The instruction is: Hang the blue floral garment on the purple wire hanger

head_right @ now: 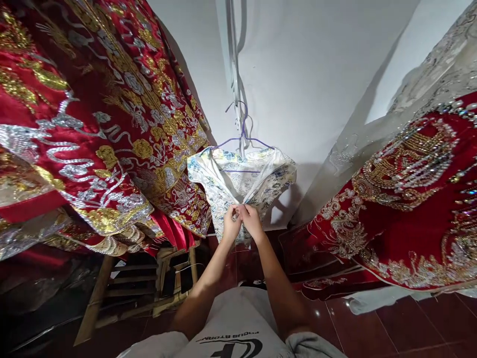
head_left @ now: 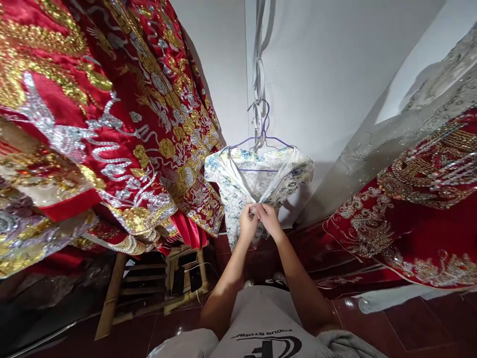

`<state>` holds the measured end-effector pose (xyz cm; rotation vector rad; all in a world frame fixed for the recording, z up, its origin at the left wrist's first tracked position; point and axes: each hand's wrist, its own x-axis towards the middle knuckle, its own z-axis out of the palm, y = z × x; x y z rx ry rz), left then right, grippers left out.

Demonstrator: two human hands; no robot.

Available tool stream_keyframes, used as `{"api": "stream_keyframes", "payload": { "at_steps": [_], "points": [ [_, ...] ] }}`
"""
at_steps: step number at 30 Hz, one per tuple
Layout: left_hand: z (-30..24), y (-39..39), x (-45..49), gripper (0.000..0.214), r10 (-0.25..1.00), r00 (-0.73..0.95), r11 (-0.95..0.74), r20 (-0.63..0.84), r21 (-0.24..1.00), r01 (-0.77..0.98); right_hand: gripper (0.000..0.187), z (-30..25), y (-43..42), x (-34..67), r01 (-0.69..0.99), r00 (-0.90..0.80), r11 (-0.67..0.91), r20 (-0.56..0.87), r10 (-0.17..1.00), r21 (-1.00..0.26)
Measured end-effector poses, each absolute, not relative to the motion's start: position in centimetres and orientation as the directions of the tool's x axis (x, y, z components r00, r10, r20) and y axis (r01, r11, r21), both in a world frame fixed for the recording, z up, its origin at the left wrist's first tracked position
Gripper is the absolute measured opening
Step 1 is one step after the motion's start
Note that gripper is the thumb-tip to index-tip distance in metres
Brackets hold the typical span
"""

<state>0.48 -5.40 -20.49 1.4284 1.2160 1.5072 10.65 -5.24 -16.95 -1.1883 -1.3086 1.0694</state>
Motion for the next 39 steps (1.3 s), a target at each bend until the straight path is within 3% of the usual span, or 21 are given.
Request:
{"api": "stream_keyframes", "payload": {
  "at_steps": [5,10,14,21,24,27,30,35,37,39],
  "points": [
    [-19.0,-5.2,1.1,0.002,0.900,-0.112,-0.391,0.421,0.894,0.217,0.035,-15.3,-5.9,12.0,0.035,-0.146,0.035,0.030,0.989,-0.999],
    [-18.1,-5.2,1.8,0.008,0.848,0.005,-0.506,0.529,0.808,0.303,0.030,-12.1,-4.5,13.1,-0.124,-0.082,-0.003,0.008,0.997,-0.992],
    [-17.9,-4.9,2.0,0.010,0.860,0.061,-0.501,0.506,0.818,0.284,0.027,-6.4,-0.7,14.0,-0.222,0.098,0.095,0.075,0.992,-0.970],
    [-19.1,-5.0,1.1,0.018,0.911,0.054,-0.405,0.409,0.864,0.300,0.021,1.8,3.1,13.7,-0.216,0.094,0.236,0.221,0.971,-0.947],
    [-17.3,-4.6,0.4,0.020,0.920,0.080,-0.391,0.385,0.876,0.281,0.022,1.5,2.2,13.7,-0.182,-0.023,0.239,0.247,0.969,-0.954],
    [-12.3,-3.0,-0.2,0.024,0.870,-0.004,-0.484,0.493,0.855,0.187,0.023,0.5,1.2,13.9,-0.172,-0.102,0.250,0.269,0.958,-0.953],
    [-5.9,-0.7,-0.3,0.035,0.740,-0.090,-0.640,0.667,0.739,0.212,0.024,0.3,1.0,14.3,-0.145,-0.114,0.286,0.303,0.946,-0.947],
    [0.8,1.3,0.3,0.016,0.598,0.094,-0.761,0.796,0.526,0.379,0.028,-0.5,1.8,14.3,-0.022,-0.067,0.360,0.361,0.930,-0.933],
    [1.8,1.5,0.0,0.016,0.557,0.027,-0.759,0.830,0.496,0.421,0.028,-2.0,2.0,14.1,0.057,-0.038,0.367,0.366,0.930,-0.928],
    [2.1,1.6,-1.2,0.013,0.518,-0.166,-0.730,0.839,0.535,0.425,0.028,-4.0,1.7,13.8,0.113,-0.056,0.337,0.333,0.941,-0.935]
  ]
}}
